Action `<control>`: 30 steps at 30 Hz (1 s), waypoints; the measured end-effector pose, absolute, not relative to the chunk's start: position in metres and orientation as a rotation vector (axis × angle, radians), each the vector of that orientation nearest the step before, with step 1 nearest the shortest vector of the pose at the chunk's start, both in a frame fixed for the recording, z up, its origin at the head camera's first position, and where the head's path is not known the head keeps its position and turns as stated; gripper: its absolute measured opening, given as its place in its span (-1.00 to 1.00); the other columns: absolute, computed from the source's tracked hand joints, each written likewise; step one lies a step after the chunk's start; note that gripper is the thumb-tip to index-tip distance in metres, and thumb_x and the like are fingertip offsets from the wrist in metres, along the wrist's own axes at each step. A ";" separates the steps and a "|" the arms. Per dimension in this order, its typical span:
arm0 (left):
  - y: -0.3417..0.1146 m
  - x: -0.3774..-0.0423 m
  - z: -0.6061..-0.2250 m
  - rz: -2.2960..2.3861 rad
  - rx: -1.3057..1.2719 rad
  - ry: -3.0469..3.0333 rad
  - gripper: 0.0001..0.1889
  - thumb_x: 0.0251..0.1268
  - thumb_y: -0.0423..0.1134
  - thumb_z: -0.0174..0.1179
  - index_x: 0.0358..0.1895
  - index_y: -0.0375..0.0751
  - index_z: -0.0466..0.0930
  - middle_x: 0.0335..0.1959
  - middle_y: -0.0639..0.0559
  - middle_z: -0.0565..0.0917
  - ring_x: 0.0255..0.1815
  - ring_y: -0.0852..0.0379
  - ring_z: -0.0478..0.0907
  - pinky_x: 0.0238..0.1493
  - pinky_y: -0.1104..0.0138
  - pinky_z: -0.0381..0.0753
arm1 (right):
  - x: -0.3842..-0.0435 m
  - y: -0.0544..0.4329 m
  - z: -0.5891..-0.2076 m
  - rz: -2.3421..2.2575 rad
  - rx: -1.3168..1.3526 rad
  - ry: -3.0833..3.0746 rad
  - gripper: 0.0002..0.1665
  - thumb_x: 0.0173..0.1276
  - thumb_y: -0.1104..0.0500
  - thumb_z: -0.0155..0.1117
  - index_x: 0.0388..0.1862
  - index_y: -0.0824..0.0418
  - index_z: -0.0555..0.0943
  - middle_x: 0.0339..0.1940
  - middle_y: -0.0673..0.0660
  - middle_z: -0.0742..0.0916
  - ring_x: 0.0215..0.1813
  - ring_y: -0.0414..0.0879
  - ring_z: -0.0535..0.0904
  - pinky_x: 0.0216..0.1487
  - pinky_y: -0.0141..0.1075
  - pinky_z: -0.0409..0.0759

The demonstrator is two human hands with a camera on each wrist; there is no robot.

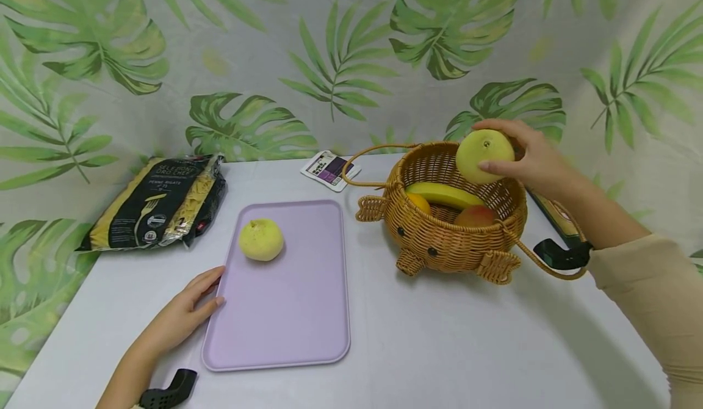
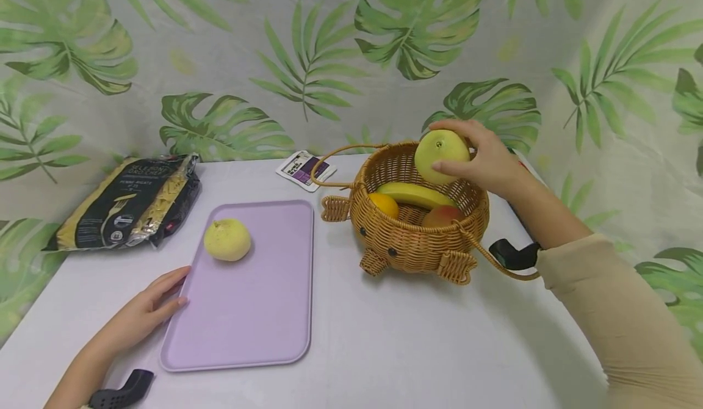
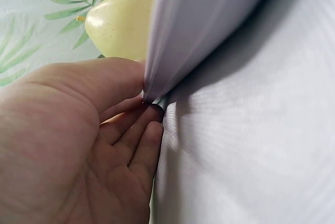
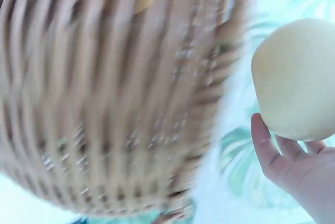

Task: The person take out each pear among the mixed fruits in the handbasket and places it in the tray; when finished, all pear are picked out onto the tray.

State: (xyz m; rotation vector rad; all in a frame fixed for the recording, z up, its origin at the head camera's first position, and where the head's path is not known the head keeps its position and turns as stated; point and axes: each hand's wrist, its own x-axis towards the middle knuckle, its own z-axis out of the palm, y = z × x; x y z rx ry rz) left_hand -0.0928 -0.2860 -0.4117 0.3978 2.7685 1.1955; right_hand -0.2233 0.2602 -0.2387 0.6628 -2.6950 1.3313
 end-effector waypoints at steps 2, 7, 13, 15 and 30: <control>-0.286 -0.093 -0.412 1.198 0.398 2.768 -0.36 0.30 -0.10 0.05 0.36 -0.26 0.07 0.32 -0.22 0.15 0.29 -0.21 0.08 0.02 0.80 -0.07 | -0.215 0.257 -0.233 1.511 0.742 -2.585 -0.34 0.17 0.36 0.23 0.26 0.09 0.33 0.04 0.12 0.40 -0.15 -0.04 0.41 -0.33 -0.42 0.53; -0.286 -0.093 -0.411 1.202 0.390 2.765 -0.36 0.30 -0.10 0.05 0.36 -0.26 0.08 0.32 -0.22 0.14 0.30 -0.21 0.07 0.02 0.80 -0.07 | -0.191 0.239 -0.224 1.908 0.953 -2.287 -0.38 0.11 0.57 0.11 0.17 0.25 0.33 0.01 0.24 0.42 -0.13 -0.03 0.43 -0.29 -0.40 0.57; -0.285 -0.093 -0.411 1.191 0.397 2.765 -0.36 0.30 -0.11 0.05 0.36 -0.27 0.07 0.32 -0.23 0.14 0.30 -0.22 0.06 0.02 0.80 -0.07 | -0.169 0.203 -0.227 2.049 1.131 -2.121 -0.36 0.07 0.58 0.06 0.18 0.25 0.36 0.06 0.26 0.37 -0.08 0.02 0.40 -0.27 -0.33 0.59; -0.285 -0.093 -0.410 1.184 0.401 2.768 -0.36 0.30 -0.11 0.05 0.36 -0.26 0.07 0.32 -0.23 0.14 0.30 -0.22 0.06 0.02 0.80 -0.08 | -0.163 0.189 -0.230 2.063 1.132 -2.113 -0.36 0.08 0.55 0.07 0.18 0.22 0.37 0.07 0.26 0.37 -0.06 0.04 0.38 -0.26 -0.30 0.59; -0.287 -0.094 -0.415 1.185 0.449 2.811 -0.40 0.31 -0.14 0.04 0.35 -0.26 0.10 0.31 -0.22 0.17 0.31 -0.10 0.05 0.06 0.78 -0.10 | -0.164 0.069 -0.305 2.265 0.929 -2.281 -0.37 0.11 0.31 0.25 0.21 0.20 0.35 0.12 0.12 0.44 0.01 0.05 0.41 -0.08 -0.14 0.51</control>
